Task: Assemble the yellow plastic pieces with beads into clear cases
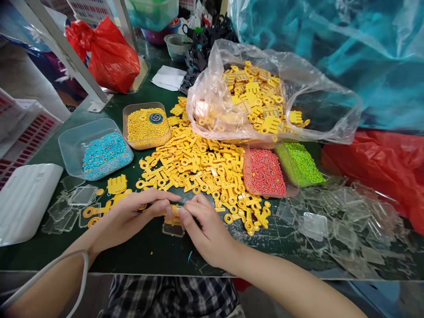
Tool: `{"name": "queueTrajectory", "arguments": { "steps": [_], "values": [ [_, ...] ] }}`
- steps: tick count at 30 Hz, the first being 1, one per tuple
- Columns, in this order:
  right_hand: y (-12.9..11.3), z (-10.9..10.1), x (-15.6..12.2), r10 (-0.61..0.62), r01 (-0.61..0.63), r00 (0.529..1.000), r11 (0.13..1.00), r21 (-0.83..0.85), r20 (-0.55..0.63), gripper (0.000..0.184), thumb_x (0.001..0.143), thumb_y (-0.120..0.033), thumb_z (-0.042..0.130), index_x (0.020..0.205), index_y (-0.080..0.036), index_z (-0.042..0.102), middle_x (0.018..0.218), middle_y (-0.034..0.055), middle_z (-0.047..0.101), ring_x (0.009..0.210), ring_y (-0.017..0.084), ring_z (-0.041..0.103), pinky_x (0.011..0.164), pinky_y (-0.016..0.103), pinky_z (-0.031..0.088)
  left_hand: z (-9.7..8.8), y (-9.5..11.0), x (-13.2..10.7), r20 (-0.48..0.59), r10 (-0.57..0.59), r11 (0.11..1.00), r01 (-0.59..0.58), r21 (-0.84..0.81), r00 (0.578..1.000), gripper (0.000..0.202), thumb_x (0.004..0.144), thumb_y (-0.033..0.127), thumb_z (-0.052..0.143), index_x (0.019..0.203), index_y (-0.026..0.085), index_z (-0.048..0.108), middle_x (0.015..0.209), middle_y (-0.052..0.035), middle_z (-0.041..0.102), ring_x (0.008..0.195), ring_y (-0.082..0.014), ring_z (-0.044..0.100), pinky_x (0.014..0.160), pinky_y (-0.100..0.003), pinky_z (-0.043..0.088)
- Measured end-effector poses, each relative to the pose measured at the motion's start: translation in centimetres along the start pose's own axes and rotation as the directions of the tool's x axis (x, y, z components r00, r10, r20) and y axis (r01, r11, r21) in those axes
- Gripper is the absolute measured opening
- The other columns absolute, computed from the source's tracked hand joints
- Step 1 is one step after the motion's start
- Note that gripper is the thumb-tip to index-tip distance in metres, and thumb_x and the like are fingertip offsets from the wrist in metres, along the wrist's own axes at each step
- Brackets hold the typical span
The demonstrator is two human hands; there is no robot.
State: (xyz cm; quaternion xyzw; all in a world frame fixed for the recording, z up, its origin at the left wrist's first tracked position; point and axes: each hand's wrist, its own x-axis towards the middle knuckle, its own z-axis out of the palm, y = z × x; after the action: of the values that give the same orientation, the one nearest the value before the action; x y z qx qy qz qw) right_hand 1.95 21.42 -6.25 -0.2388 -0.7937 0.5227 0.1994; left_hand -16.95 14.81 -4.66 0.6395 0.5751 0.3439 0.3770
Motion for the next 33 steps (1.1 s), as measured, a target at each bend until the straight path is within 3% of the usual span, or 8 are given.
{"name": "queueTrajectory", "arguments": {
  "steps": [5, 10, 13, 16, 18, 23, 33],
  "values": [
    [0.2, 0.0, 0.1, 0.006, -0.006, 1.0, 1.0, -0.012, -0.01, 0.042, 0.103, -0.046, 0.03, 0.07, -0.022, 0.044, 0.069, 0.0005, 0.046, 0.076, 0.017, 0.044, 0.069, 0.032, 0.038, -0.7, -0.9, -0.2, 0.07, 0.114, 0.981, -0.124, 0.15, 0.991, 0.038, 0.084, 0.053, 0.064, 0.113, 0.029, 0.067, 0.095, -0.0016, 0.073, 0.088, -0.0187, 0.063, 0.086, -0.031, 0.046],
    [0.0, 0.0, 0.1, 0.027, -0.024, 0.999, 0.997, -0.07, 0.047, 0.042, 0.103, -0.041, 0.028, 0.068, -0.022, 0.042, 0.068, 0.0002, 0.045, 0.076, 0.017, 0.044, 0.07, 0.031, 0.039, -0.9, -1.2, -0.2, 0.103, 0.208, 0.915, -0.231, 0.332, 0.973, 0.034, 0.079, 0.049, 0.072, 0.107, 0.03, 0.07, 0.091, 0.0007, 0.073, 0.085, -0.0171, 0.062, 0.09, -0.034, 0.037],
    [-0.1, -0.4, 0.2, 0.029, -0.016, 0.998, 0.981, -0.195, 0.064, 0.039, 0.104, -0.035, 0.029, 0.072, -0.021, 0.047, 0.071, 0.001, 0.052, 0.079, 0.018, 0.045, 0.074, 0.032, 0.041, -1.0, -1.1, -0.3, 0.094, 0.24, 0.879, -0.258, 0.402, 0.966, 0.03, 0.082, 0.045, 0.07, 0.108, 0.029, 0.069, 0.094, 0.0009, 0.072, 0.087, -0.017, 0.061, 0.093, -0.036, 0.034],
    [-0.1, -1.1, 0.3, -0.058, 0.058, 0.998, 0.9, -0.433, 0.013, 0.025, 0.101, -0.034, 0.039, 0.094, -0.02, 0.058, 0.092, 0.005, 0.063, 0.09, 0.02, 0.049, 0.081, 0.036, 0.043, -1.1, -1.2, -0.4, 0.093, 0.227, 0.851, -0.244, 0.465, 0.969, 0.026, 0.085, 0.04, 0.068, 0.106, 0.026, 0.068, 0.097, 0.0005, 0.07, 0.089, -0.017, 0.059, 0.096, -0.037, 0.03],
    [0.0, -1.4, 0.3, -0.138, 0.12, 0.99, 0.807, -0.578, 0.012, 0.026, 0.096, -0.038, 0.049, 0.107, -0.017, 0.06, 0.103, 0.0084, 0.064, 0.096, 0.023, 0.05, 0.083, 0.038, 0.044, -1.2, -1.4, -0.4, 0.103, 0.212, 0.829, -0.234, 0.508, 0.972, 0.026, 0.084, 0.039, 0.069, 0.107, 0.027, 0.068, 0.099, 0.0, 0.068, 0.092, -0.0176, 0.057, 0.096, -0.038, 0.029],
    [0.2, -1.5, 0.2, -0.213, 0.205, 0.973, 0.624, -0.754, 0.089, 0.03, 0.085, -0.042, 0.065, 0.1, -0.016, 0.065, 0.1, 0.0098, 0.064, 0.092, 0.025, 0.053, 0.076, 0.038, 0.044, -1.1, -2.0, -0.4, 0.136, 0.203, 0.784, -0.244, 0.571, 0.97, 0.032, 0.083, 0.04, 0.071, 0.113, 0.032, 0.068, 0.098, -0.0004, 0.06, 0.09, -0.0175, 0.054, 0.091, -0.038, 0.028],
    [0.3, -1.1, 0.1, -0.22, 0.21, 0.971, 0.608, -0.766, 0.092, 0.025, 0.082, -0.035, 0.069, 0.098, -0.016, 0.065, 0.096, 0.0077, 0.066, 0.09, 0.023, 0.054, 0.074, 0.035, 0.041, -0.9, -2.2, -0.4, 0.151, 0.184, 0.767, -0.238, 0.595, 0.971, 0.039, 0.081, 0.043, 0.073, 0.118, 0.033, 0.065, 0.099, 0.0003, 0.059, 0.09, -0.0187, 0.054, 0.093, -0.04, 0.025]
  ]
}}
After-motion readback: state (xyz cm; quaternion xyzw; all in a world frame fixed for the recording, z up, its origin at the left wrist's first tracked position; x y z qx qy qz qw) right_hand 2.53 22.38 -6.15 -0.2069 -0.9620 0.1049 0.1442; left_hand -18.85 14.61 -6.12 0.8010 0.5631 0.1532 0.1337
